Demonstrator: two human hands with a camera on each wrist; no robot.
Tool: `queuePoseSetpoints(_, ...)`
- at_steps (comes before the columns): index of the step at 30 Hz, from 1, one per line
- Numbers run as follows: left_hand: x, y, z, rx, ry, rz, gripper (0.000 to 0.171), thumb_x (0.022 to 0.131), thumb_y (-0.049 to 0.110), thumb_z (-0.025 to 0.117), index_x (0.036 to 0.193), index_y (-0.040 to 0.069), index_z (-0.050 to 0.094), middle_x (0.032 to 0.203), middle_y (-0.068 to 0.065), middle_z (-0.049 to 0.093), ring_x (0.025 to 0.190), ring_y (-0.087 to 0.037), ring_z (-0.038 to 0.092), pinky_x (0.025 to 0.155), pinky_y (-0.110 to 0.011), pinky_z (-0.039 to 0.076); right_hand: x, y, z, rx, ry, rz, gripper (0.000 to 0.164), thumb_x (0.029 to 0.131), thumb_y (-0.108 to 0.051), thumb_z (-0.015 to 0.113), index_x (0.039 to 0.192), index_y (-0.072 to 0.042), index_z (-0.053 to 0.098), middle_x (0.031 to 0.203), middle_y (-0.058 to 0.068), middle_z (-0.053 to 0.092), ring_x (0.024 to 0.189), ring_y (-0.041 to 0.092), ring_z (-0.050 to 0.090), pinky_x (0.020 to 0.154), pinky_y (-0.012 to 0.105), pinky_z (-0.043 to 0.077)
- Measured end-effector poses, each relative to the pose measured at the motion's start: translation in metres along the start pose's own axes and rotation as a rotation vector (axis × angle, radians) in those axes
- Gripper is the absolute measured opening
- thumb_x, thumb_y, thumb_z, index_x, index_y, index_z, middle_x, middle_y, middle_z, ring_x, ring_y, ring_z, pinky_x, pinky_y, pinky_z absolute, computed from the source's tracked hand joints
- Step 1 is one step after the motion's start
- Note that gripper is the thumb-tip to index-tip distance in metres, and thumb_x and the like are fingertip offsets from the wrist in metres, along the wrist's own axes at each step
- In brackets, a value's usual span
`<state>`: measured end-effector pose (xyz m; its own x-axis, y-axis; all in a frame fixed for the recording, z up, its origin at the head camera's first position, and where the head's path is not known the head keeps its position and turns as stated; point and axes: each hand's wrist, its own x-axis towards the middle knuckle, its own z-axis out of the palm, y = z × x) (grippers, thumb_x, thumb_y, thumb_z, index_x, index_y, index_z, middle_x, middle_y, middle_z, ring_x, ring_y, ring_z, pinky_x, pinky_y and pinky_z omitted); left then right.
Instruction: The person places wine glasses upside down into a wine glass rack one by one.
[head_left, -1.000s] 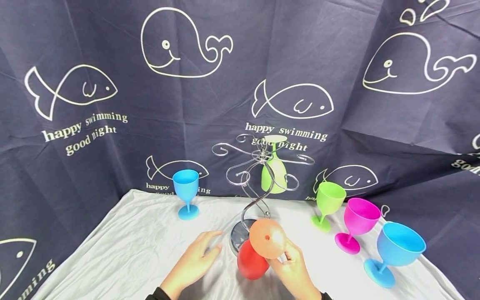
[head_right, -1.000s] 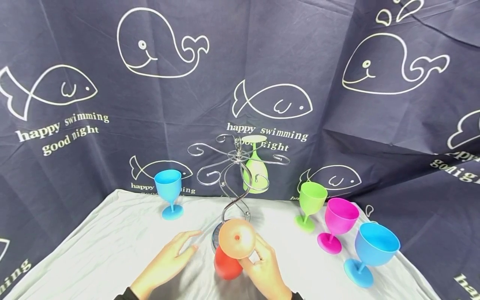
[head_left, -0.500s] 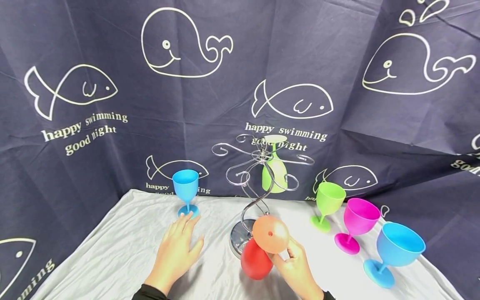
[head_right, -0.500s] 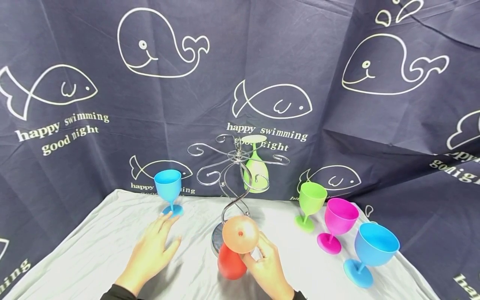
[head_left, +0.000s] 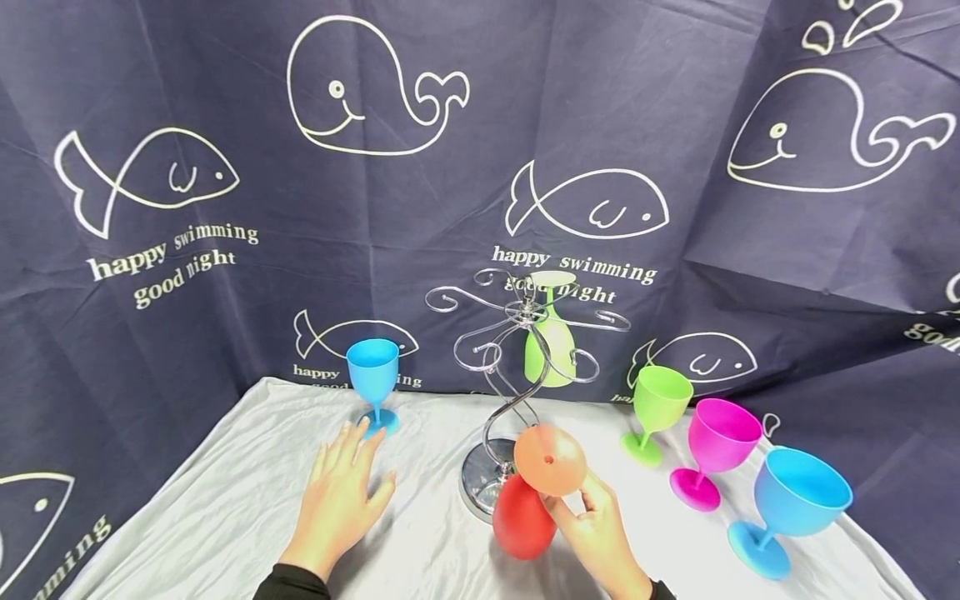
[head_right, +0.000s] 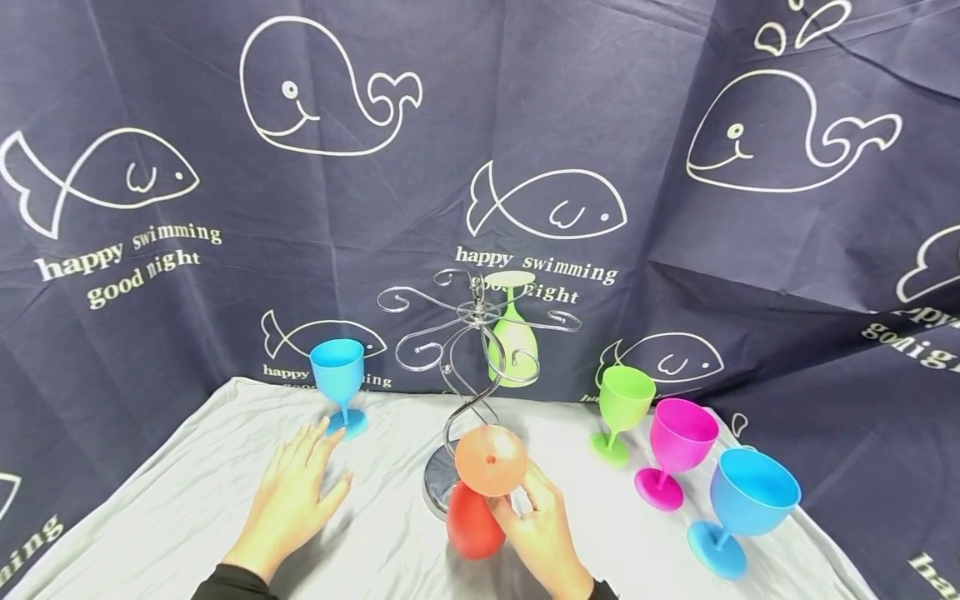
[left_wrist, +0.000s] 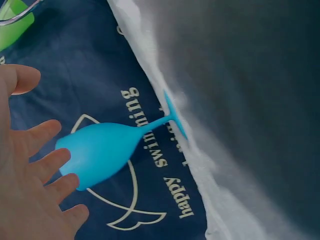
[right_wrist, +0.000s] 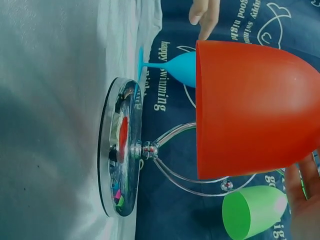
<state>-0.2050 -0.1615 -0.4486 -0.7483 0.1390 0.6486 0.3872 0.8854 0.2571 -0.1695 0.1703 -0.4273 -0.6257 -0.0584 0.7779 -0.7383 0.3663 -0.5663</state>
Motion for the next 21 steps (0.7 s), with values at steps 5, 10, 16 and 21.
queuePoseSetpoints(5,-0.002,-0.005,0.002,0.002,-0.010,-0.007,0.057,0.086,0.029,0.071,0.136,0.006,0.058,0.148,-0.020,0.048,0.137,-0.046,0.040,0.111,-0.066,0.025,0.001,0.003,-0.002,-0.015,0.004,0.005,0.046,0.074,0.014,0.074,0.114,-0.010,0.072,0.107,-0.002,0.071,0.102,0.009,0.063,0.091,0.018,0.047)
queuePoseSetpoints(10,-0.003,-0.005,0.002,0.006,-0.011,-0.009,0.059,0.086,0.030,0.071,0.138,0.005,0.057,0.148,-0.020,0.048,0.136,-0.047,0.040,0.111,-0.067,0.024,0.000,0.005,-0.005,-0.046,0.041,-0.004,0.044,0.074,0.014,0.075,0.112,-0.007,0.072,0.106,-0.003,0.071,0.101,0.007,0.064,0.091,0.016,0.046)
queuePoseSetpoints(16,-0.003,-0.005,0.002,0.008,-0.021,-0.012,0.060,0.086,0.030,0.070,0.139,0.006,0.056,0.149,-0.019,0.047,0.137,-0.047,0.040,0.111,-0.067,0.024,0.005,0.009,-0.012,-0.031,0.099,-0.001,0.043,0.072,0.016,0.074,0.111,-0.003,0.072,0.107,-0.003,0.071,0.106,0.004,0.063,0.093,0.014,0.045)
queuePoseSetpoints(21,-0.003,-0.006,0.002,0.003,-0.029,-0.021,0.060,0.087,0.031,0.070,0.140,0.006,0.055,0.150,-0.019,0.046,0.138,-0.046,0.038,0.111,-0.067,0.024,0.013,0.015,-0.022,-0.068,0.154,-0.003,0.040,0.072,0.017,0.074,0.109,0.002,0.070,0.109,-0.008,0.070,0.110,0.000,0.062,0.096,0.013,0.044)
